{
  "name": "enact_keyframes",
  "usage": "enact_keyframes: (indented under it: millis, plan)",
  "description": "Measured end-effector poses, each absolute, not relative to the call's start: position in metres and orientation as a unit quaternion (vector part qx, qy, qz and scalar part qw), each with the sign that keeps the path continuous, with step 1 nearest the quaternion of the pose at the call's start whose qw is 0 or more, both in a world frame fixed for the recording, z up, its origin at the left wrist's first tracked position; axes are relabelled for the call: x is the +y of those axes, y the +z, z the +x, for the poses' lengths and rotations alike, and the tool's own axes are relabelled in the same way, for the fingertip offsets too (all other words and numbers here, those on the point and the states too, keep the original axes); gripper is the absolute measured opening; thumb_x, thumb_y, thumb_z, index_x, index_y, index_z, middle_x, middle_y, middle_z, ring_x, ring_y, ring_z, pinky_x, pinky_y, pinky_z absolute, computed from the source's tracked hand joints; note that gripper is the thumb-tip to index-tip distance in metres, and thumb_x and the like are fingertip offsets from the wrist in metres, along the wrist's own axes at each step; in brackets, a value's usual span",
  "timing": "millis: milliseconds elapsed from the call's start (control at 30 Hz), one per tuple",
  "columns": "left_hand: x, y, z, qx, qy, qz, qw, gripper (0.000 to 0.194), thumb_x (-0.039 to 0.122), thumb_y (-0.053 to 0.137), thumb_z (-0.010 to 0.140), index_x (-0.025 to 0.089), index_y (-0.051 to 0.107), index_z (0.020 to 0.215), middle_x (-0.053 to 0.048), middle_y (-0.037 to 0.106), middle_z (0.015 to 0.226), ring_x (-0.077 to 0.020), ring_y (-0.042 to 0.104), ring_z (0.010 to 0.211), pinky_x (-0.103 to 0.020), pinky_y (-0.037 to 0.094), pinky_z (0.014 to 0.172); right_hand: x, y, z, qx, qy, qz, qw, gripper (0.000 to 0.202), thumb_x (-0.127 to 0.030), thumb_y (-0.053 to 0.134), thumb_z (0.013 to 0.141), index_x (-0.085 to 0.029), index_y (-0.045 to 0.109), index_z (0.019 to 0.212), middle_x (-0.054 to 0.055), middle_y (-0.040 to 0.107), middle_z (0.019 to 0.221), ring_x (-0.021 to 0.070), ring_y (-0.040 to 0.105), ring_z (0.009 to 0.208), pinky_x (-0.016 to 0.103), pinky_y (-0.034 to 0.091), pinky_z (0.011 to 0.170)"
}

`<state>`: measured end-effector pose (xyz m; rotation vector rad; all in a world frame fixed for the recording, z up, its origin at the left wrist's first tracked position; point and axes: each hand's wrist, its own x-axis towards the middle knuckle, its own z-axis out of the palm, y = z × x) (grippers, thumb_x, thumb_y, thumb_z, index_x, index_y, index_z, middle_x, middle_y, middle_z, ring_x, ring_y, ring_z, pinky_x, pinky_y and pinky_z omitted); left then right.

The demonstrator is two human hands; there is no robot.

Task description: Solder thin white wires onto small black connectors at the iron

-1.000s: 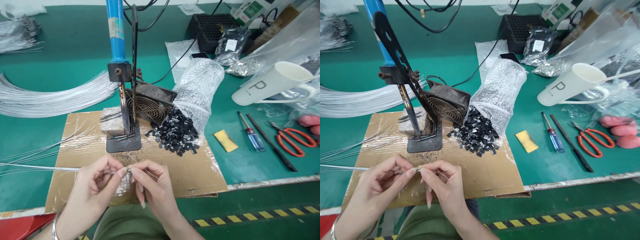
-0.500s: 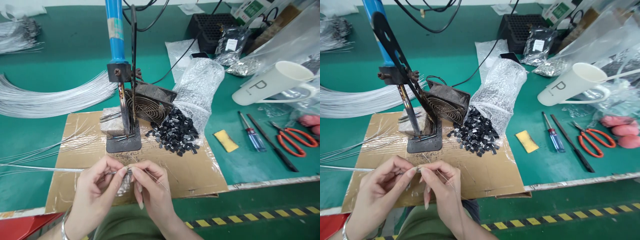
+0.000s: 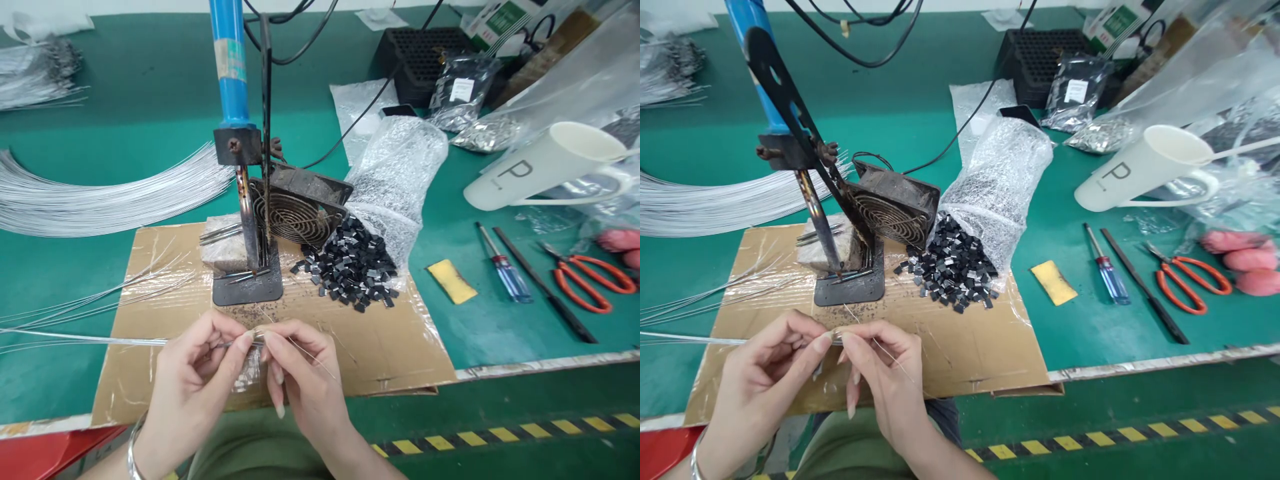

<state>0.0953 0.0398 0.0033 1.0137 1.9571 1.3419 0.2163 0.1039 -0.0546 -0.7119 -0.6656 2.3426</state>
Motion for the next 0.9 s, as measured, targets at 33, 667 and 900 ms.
enact_keyframes:
  millis: [33,667,900]
  plan:
    - [0.039,0.003,0.095,0.729,0.499,0.378,0.278,0.015,0.02,0.067,0.091,0.021,0.069,0.076,0.005,0.067,0.061,-0.0067,0.061,0.05,-0.008,0.05,0.049,0.105,-0.054,0.216,-0.247,0.883,-0.267,0.297,0.019,-0.04,0.087,0.087,-0.021,0.085,0.086,-0.005,0.065,0.064,0.0013,0.051,0.033,0.009,0.041,0.032]
    - [0.038,-0.002,0.099,0.726,0.511,0.375,0.269,0.013,0.016,0.066,0.09,0.021,0.07,0.079,0.005,0.072,0.065,-0.0079,0.068,0.055,-0.009,0.054,0.054,0.099,-0.058,0.215,-0.252,0.869,-0.284,0.317,0.019,-0.037,0.084,0.09,-0.021,0.083,0.082,-0.007,0.058,0.058,0.0025,0.052,0.033,0.009,0.042,0.033]
    - [0.04,-0.001,0.099,0.728,0.512,0.373,0.261,0.013,0.016,0.067,0.09,0.021,0.071,0.079,0.005,0.069,0.063,-0.0069,0.068,0.052,-0.006,0.052,0.052,0.096,-0.057,0.213,-0.245,0.865,-0.284,0.332,0.018,-0.037,0.084,0.09,-0.021,0.082,0.081,-0.005,0.066,0.063,0.0018,0.052,0.033,0.009,0.042,0.034]
